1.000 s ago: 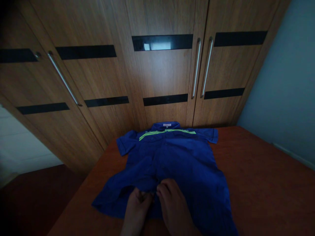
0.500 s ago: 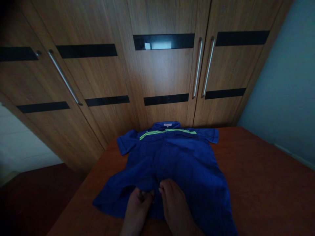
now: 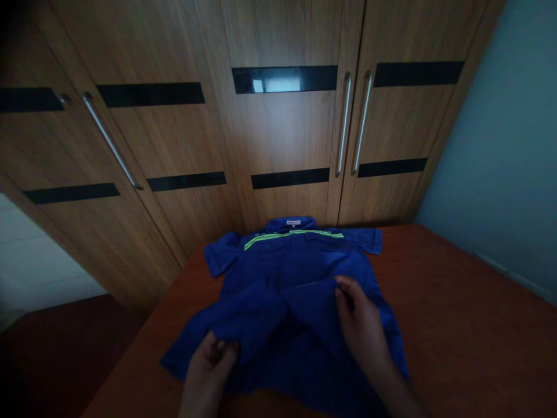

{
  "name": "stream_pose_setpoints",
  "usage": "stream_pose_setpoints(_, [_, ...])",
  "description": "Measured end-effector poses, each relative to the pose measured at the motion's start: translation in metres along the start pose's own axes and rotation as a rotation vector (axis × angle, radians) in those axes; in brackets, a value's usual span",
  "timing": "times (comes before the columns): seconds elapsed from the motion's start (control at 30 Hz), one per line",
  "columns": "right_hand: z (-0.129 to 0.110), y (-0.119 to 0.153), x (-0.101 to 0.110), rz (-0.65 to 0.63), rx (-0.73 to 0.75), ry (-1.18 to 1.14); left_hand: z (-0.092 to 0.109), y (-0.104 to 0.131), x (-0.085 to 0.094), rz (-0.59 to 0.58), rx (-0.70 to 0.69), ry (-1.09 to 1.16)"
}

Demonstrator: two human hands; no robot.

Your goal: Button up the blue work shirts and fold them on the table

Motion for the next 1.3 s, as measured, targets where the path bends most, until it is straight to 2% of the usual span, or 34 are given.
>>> stream_pose_setpoints(0.07, [0.012,-0.008,0.005,-0.024,0.020,0.053,0.008,-0.005,0.012,-0.017,-0.031,-0.080])
stream_pose_setpoints(0.17, [0.019,0.001,-0.013,-0.173,0.097,0.214,0.018,-0.013,0.028,0.025,-0.132,-0.381])
stream_pose_setpoints(0.23, [0.013,0.013,-0.027,-0.229,0.179,0.335,0.031,-0.013,0.036,0.136,-0.259,-0.604])
stream_pose_setpoints(0.33, [-0.018,0.028,-0.037,-0.184,0.340,0.420,0.063,0.004,0.036,0.347,-0.525,-0.781])
stream_pose_setpoints(0.4, [-0.046,0.037,-0.043,-0.161,0.454,0.414,0.083,0.027,0.018,0.383,-0.755,-0.794])
stream_pose_setpoints(0.47, [-0.071,0.048,-0.054,-0.208,0.550,0.379,0.091,0.051,-0.016,0.259,-0.965,-0.776])
stream_pose_setpoints(0.53, [-0.082,0.058,-0.069,-0.310,0.583,0.354,0.084,0.065,-0.051,0.076,-1.055,-0.796])
stream_pose_setpoints(0.63, [-0.071,0.062,-0.087,-0.431,0.479,0.378,0.060,0.055,-0.089,-0.114,-0.934,-0.942])
stream_pose_setpoints(0.73, [-0.052,0.054,-0.088,-0.440,0.294,0.306,0.043,0.032,-0.103,-0.164,-0.774,-1.119])
stream_pose_setpoints(0.87, [-0.043,0.044,-0.082,-0.448,0.159,0.110,0.040,0.013,-0.111,-0.238,-0.710,-1.229])
stream_pose_setpoints(1.0, [-0.045,0.044,-0.081,-0.538,0.169,-0.009,0.032,0.003,-0.111,-0.348,-0.637,-1.140])
stream_pose_setpoints(1.1, [-0.044,0.045,-0.083,-0.555,0.208,0.012,0.025,-0.001,-0.109,-0.392,-0.601,-1.045])
stream_pose_setpoints(1.3, [-0.042,0.044,-0.086,-0.450,0.309,0.169,0.025,0.001,-0.108,-0.396,-0.605,-0.989])
Point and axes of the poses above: each hand's wrist, its own y-axis away from the middle knuckle, its own x-axis out of the back of the hand, z = x × y, the point moved 10 cm from there along -y, towards the middle knuckle, and after that the axes turned 11 degrees about z, right-handed, at the moved point
